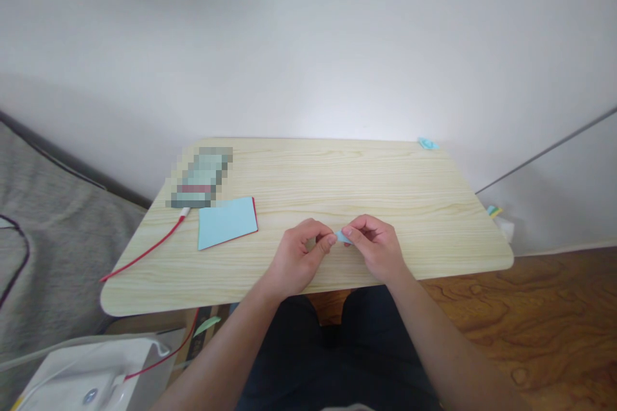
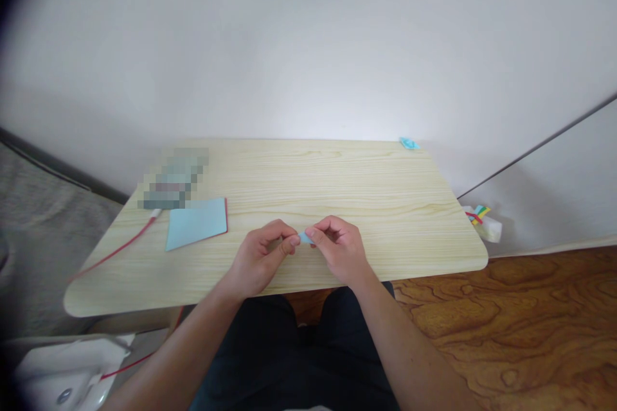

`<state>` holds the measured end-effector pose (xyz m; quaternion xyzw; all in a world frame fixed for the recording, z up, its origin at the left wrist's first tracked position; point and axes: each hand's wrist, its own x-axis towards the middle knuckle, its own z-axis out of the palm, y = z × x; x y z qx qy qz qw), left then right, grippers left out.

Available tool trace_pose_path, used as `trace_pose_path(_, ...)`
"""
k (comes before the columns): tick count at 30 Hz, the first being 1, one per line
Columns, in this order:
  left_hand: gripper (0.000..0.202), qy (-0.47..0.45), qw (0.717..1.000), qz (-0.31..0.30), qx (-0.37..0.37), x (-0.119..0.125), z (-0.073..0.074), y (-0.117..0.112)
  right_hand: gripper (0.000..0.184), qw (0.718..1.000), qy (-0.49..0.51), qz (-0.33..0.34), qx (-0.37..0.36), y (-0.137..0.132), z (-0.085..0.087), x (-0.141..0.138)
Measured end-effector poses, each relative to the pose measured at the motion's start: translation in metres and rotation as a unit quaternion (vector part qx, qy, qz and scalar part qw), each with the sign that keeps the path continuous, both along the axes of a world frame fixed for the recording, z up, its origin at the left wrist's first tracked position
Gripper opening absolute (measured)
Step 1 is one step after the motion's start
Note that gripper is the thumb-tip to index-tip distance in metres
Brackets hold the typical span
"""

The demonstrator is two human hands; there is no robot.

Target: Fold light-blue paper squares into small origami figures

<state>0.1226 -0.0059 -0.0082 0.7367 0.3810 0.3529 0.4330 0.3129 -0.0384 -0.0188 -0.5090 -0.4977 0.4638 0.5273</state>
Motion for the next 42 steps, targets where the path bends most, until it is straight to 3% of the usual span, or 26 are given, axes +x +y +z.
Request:
trace_pose_path(14, 0.026, -0.049, 0.997, 0.041, -0.034, -0.0030, -0.0043, 0.0029, 0.022, 0.998, -0.039, 0.044, 0.016, 0.0011, 0.0042, -0.0011)
trace_pose_path(19, 0.027, -0.044, 0.997, 0.020, -0.052, -0.0025, -0.0017, 0.0024, 0.020, 0.998, -0.043, 0.036, 0.026, 0.0009, 0.0042, 0.0008)
trace_pose_path(31, 0.018, -0.022, 0.999, 0.027, -0.025, 0.0003, 0.0014, 0.0018, 0.016, 0.995, -0.072, 0.071, -0.014, -0.0039, 0.0012, -0.0012)
trace_pose_path(37, 0.017, -0.050, 0.997, 0.029, -0.060, -0.0015, -0.0033, 0.0029, 0.020, 0.999, -0.026, 0.027, 0.013, 0.0004, -0.0023, -0.0010)
trace_pose_path(42, 0.020, -0.087, 0.991, 0.010, -0.104, -0.0047, -0.0033, 0.0038, 0.018, 0.998, 0.008, 0.063, 0.017, 0.0002, 0.0034, 0.0005)
